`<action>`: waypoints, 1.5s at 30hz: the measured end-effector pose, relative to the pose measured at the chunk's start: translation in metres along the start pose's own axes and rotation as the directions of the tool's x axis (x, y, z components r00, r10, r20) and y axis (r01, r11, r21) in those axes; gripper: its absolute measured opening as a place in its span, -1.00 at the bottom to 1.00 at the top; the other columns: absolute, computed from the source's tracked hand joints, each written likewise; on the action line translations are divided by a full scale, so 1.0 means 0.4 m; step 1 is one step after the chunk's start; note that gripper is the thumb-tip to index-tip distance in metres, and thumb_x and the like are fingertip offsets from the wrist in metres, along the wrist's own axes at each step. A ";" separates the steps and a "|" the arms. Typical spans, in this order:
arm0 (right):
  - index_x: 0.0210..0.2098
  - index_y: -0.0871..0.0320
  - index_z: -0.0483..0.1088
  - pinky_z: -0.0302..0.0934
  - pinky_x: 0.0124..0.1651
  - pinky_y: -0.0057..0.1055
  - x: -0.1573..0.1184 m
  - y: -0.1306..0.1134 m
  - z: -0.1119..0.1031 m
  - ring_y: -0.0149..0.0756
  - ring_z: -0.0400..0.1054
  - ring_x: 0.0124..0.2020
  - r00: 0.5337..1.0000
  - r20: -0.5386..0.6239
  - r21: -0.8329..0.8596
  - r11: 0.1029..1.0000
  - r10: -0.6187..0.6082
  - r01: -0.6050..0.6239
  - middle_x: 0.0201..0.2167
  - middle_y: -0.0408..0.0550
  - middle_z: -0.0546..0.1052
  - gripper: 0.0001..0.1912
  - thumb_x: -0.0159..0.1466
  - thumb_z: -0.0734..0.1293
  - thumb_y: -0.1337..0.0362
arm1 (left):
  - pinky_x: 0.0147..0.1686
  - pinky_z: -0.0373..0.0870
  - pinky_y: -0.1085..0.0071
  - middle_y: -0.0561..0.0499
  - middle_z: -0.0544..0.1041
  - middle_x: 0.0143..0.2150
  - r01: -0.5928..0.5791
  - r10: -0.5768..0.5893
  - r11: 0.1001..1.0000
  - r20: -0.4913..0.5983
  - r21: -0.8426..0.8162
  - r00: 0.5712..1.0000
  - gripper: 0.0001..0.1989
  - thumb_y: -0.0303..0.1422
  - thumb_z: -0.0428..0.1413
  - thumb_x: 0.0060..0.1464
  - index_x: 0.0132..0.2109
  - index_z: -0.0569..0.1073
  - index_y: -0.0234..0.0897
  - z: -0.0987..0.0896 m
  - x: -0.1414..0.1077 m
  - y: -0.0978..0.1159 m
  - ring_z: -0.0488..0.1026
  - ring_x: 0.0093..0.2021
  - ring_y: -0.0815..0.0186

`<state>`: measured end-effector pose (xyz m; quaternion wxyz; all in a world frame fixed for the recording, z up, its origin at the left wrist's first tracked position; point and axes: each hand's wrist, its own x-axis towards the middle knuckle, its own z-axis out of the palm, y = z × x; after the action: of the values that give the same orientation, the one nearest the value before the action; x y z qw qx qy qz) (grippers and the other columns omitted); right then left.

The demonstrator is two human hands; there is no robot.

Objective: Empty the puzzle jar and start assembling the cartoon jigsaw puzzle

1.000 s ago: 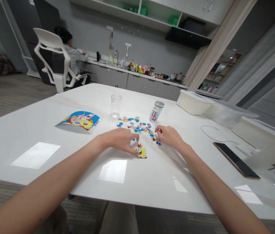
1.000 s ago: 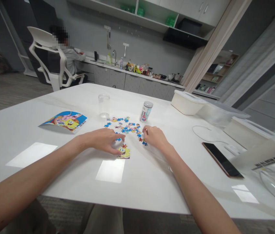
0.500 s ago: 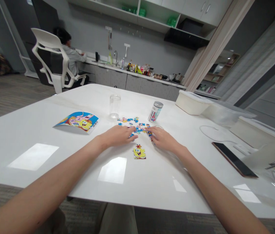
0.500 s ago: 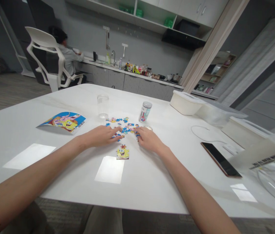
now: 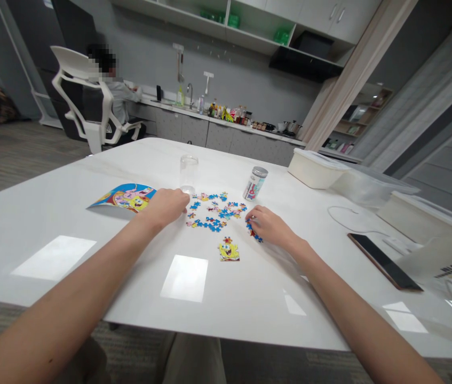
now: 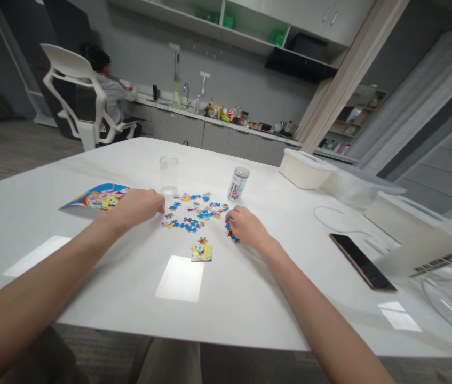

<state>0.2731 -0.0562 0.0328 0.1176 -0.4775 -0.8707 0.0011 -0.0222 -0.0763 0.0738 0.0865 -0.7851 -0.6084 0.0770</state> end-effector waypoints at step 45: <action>-0.19 0.17 0.45 0.24 -0.14 -0.37 0.008 -0.010 0.002 -0.31 0.38 -0.29 0.970 -0.238 0.217 0.976 0.052 0.001 -0.29 -0.05 0.52 -0.77 0.21 0.22 0.44 | -0.25 0.36 0.35 -0.16 0.58 -0.19 -0.311 0.300 0.927 -0.082 -0.210 0.950 -0.70 -0.30 -0.06 0.24 0.01 0.49 -0.20 0.036 0.023 0.059 0.52 -0.20 0.18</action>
<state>0.2680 -0.0557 0.0333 0.2740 -0.4698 -0.8383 0.0388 -0.0009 -0.0726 0.0541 0.0008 -0.8767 -0.4811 0.0026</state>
